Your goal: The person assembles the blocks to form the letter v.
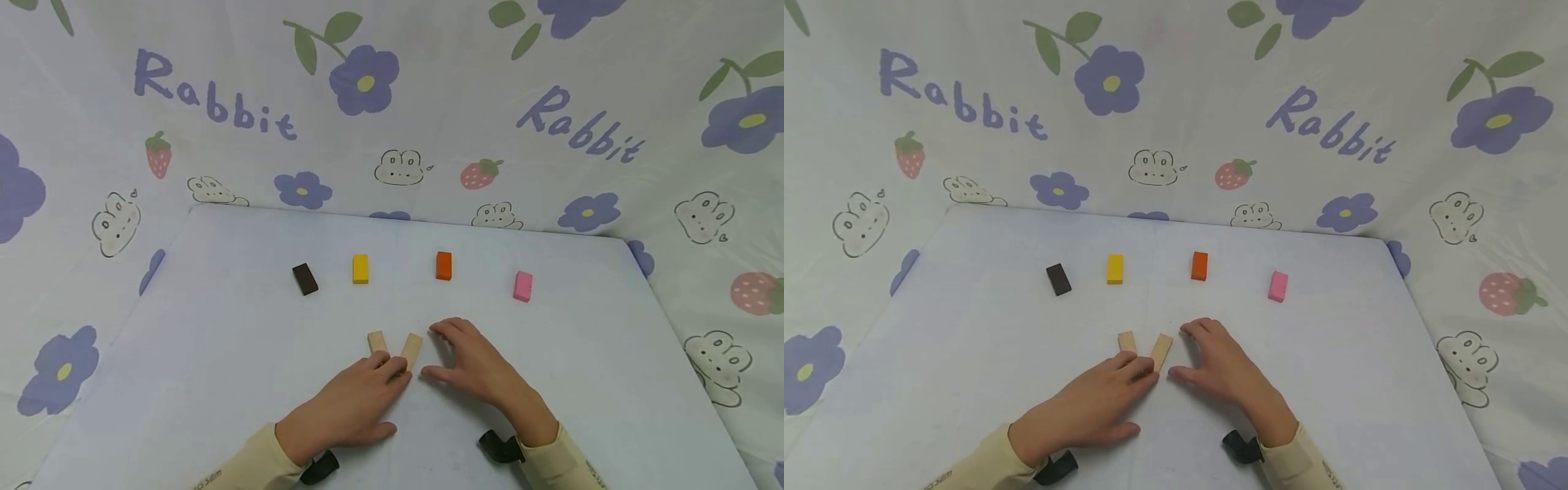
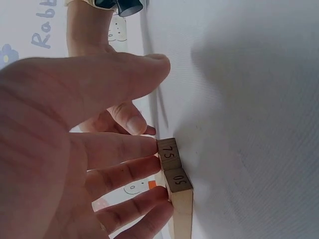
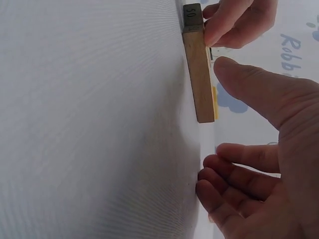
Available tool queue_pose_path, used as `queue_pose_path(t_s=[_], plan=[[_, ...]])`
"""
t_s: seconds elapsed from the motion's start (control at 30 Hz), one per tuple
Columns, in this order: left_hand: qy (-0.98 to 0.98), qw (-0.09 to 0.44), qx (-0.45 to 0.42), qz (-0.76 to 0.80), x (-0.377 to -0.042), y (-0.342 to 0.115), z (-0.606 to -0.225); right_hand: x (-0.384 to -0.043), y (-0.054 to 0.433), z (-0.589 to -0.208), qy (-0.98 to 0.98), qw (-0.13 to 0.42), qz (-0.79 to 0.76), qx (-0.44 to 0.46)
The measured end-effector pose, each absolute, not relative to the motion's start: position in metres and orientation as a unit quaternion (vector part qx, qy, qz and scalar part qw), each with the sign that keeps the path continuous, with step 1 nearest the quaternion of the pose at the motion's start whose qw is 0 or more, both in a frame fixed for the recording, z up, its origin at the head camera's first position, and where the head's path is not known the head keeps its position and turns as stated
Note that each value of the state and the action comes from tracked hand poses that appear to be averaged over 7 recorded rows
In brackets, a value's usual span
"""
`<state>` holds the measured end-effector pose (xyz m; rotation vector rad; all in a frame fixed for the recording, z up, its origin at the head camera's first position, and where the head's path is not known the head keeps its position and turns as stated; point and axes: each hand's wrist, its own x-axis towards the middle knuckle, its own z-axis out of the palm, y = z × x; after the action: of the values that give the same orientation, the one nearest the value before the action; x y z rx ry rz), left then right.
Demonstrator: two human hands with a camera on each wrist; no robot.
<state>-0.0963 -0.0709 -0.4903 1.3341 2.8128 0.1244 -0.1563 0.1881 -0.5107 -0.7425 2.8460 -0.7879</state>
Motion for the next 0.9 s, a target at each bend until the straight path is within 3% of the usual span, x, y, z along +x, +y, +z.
queue_pose_path(t_s=[0.9], plan=[[0.906, 0.015, 0.422, 0.031, -0.093, -0.070, -0.488, -0.168, 0.221, -0.484, 0.934, 0.017, -0.291, -0.207]])
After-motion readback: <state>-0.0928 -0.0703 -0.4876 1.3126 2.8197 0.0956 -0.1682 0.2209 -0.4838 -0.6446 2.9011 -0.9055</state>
